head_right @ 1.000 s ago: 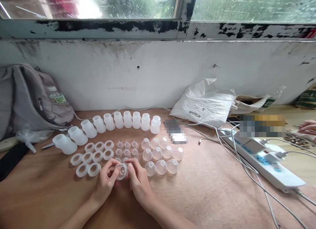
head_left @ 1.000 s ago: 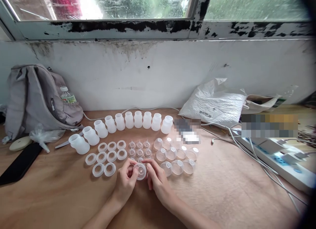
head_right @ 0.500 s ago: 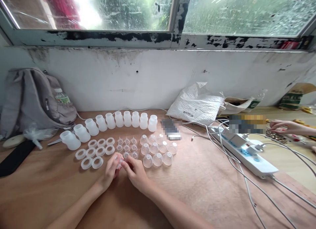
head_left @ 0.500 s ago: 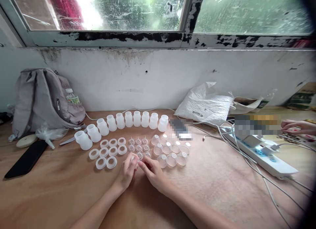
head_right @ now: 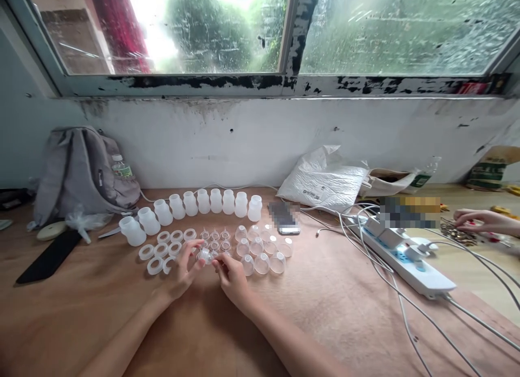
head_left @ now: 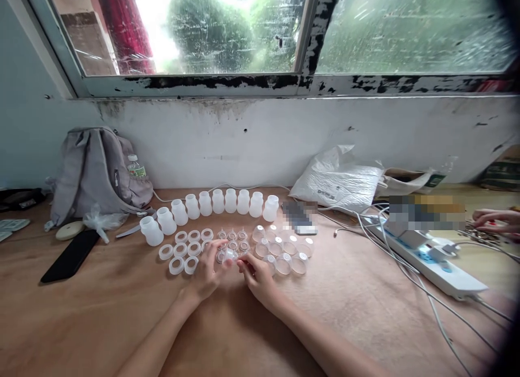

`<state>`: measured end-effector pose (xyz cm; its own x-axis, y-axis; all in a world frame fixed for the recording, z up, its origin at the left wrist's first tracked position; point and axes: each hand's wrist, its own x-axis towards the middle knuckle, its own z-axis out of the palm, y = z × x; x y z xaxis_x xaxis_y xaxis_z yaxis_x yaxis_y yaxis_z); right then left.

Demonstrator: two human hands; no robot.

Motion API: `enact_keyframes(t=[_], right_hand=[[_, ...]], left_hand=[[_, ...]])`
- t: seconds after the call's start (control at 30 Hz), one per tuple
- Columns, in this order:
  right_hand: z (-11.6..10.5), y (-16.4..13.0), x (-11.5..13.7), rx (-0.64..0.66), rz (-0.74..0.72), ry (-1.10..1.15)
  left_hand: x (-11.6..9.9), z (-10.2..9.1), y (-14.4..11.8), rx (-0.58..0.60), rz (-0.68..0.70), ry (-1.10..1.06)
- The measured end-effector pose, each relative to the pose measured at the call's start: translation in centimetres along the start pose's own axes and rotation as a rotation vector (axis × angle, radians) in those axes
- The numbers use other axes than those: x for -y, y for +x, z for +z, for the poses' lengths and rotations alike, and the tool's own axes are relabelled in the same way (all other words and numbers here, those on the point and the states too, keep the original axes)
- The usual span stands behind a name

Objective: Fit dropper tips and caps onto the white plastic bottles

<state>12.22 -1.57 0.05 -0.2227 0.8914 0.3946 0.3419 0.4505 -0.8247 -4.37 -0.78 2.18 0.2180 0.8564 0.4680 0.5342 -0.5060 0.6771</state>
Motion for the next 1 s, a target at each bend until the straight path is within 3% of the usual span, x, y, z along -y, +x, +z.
enact_keyframes(t=[0.1,0.2,0.33,0.4,0.47,0.57,0.63,0.7,0.87,1.0], right_hand=[[0.1,0.1,0.0,-0.023,0.023,-0.008],[0.1,0.1,0.1,-0.043,0.015,-0.027],[-0.1,0.1,0.4,-0.044,0.013,-0.048],[-0.2,0.1,0.6,-0.048,0.015,-0.054],[-0.3,0.1,0.6,-0.05,0.012,-0.054],[-0.5,0.1,0.6,-0.046,0.018,-0.036],[-0.6,0.1,0.4,-0.058,0.022,-0.022],[-0.7,0.1,0.1,-0.091,0.019,-0.016],[-1.0,0.1,-0.1,-0.224,0.014,0.058],[-2.2,0.5,0.1,-0.28,-0.033,-0.016]], left_hand=[[1.6,-3.0,0.8,-0.267,-0.006,0.173],[4.6,-7.0,1.7,-0.407,-0.017,0.371],[9.1,-10.7,2.1,-0.68,-0.176,0.556],[10.9,-11.4,2.0,-0.717,-0.313,0.57],[12.0,-11.7,1.8,-0.666,-0.484,0.514],[11.5,-11.9,1.6,-0.618,-0.594,0.442],[9.6,-11.6,1.5,-0.678,-0.454,0.474],[6.8,-10.8,1.3,-0.68,-0.205,0.514],[1.1,-5.9,1.1,-0.169,0.331,0.527],[0.2,-2.1,1.2,-0.082,0.436,0.481]])
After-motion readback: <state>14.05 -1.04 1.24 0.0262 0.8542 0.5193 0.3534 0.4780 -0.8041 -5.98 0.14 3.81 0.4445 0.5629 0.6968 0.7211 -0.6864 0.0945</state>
